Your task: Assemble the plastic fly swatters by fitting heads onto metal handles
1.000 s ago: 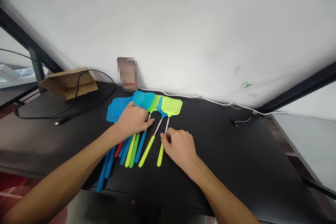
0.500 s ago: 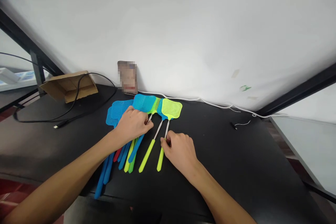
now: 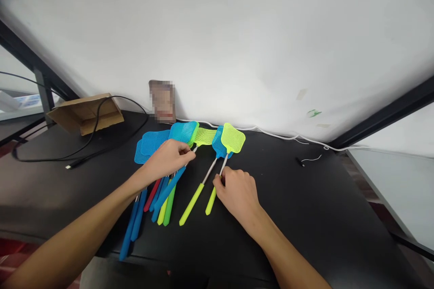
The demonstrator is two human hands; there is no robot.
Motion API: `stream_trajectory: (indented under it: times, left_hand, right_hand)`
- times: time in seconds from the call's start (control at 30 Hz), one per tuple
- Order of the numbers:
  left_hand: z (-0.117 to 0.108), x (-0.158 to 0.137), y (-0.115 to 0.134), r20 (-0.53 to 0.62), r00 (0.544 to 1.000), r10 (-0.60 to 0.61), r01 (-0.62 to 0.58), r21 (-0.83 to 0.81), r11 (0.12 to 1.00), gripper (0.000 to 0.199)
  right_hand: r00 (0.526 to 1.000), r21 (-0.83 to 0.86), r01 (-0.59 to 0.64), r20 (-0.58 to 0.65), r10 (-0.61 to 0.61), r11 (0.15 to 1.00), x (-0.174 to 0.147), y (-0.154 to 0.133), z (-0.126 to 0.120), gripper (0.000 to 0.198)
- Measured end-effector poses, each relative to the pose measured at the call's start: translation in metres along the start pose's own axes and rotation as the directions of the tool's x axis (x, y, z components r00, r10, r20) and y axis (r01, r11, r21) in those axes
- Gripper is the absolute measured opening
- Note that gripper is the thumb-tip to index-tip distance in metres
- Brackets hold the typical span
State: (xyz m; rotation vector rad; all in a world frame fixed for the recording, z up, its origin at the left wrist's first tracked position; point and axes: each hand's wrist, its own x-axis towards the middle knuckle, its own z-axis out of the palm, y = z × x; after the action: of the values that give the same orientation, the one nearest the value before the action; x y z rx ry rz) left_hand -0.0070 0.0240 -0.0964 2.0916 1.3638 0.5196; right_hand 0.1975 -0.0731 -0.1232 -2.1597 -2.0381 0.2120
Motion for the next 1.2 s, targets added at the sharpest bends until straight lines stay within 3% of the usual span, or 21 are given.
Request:
stream_trajectory:
  times: [0.17, 0.27, 0.43, 0.63, 0.87, 0.97, 1.07, 1.13, 1.2]
  left_hand:
    - [-0.01, -0.002, 0.007, 0.046, 0.998, -0.038, 0.047, -0.225, 0.973, 0.033]
    - [-0.013, -0.003, 0.012, 0.012, 1.0, -0.013, 0.016, -0.322, 0.947, 0.029]
    - [-0.003, -0.004, 0.016, -0.063, 0.997, 0.035, -0.055, -0.355, 0.933, 0.026]
    - [0.013, -0.006, 0.014, -0.11, 0.99, 0.088, -0.122, -0.352, 0.928, 0.026]
    - [0.022, -0.008, 0.016, -0.159, 0.98, 0.119, -0.176, -0.421, 0.89, 0.028]
    - [0.024, -0.009, 0.015, -0.177, 0.976, 0.127, -0.195, -0.448, 0.872, 0.03]
    - [0.025, -0.01, 0.016, -0.144, 0.982, 0.124, -0.181, -0.508, 0.842, 0.034]
    - [0.027, -0.011, 0.017, -0.101, 0.987, 0.127, -0.162, -0.578, 0.8, 0.035]
    - [0.03, -0.012, 0.019, -0.075, 0.989, 0.124, -0.143, -0.659, 0.739, 0.032]
  right_hand:
    - [0.999, -0.046, -0.041, 0.007, 0.041, 0.998, 0.003, 0.005, -0.001, 0.035]
    - [1.0, -0.038, -0.008, -0.001, 0.008, 0.999, 0.001, 0.002, 0.002, 0.034]
    - [0.992, 0.041, 0.107, -0.067, -0.104, 0.993, -0.006, -0.011, 0.012, 0.031]
    - [0.931, 0.061, 0.291, -0.249, -0.267, 0.955, -0.01, -0.019, 0.02, 0.017]
    - [0.901, 0.238, 0.424, -0.21, -0.38, 0.874, -0.012, -0.027, 0.023, 0.026]
    - [0.908, 0.313, 0.417, -0.193, -0.373, 0.853, -0.008, -0.024, 0.02, 0.026]
    - [0.936, 0.459, 0.348, -0.219, -0.276, 0.817, -0.001, -0.014, 0.012, 0.023]
    - [0.961, 0.613, 0.276, -0.192, -0.199, 0.741, 0.003, -0.007, 0.006, 0.026]
    - [0.977, 0.771, 0.203, -0.121, -0.175, 0.604, 0.005, -0.002, 0.001, 0.031]
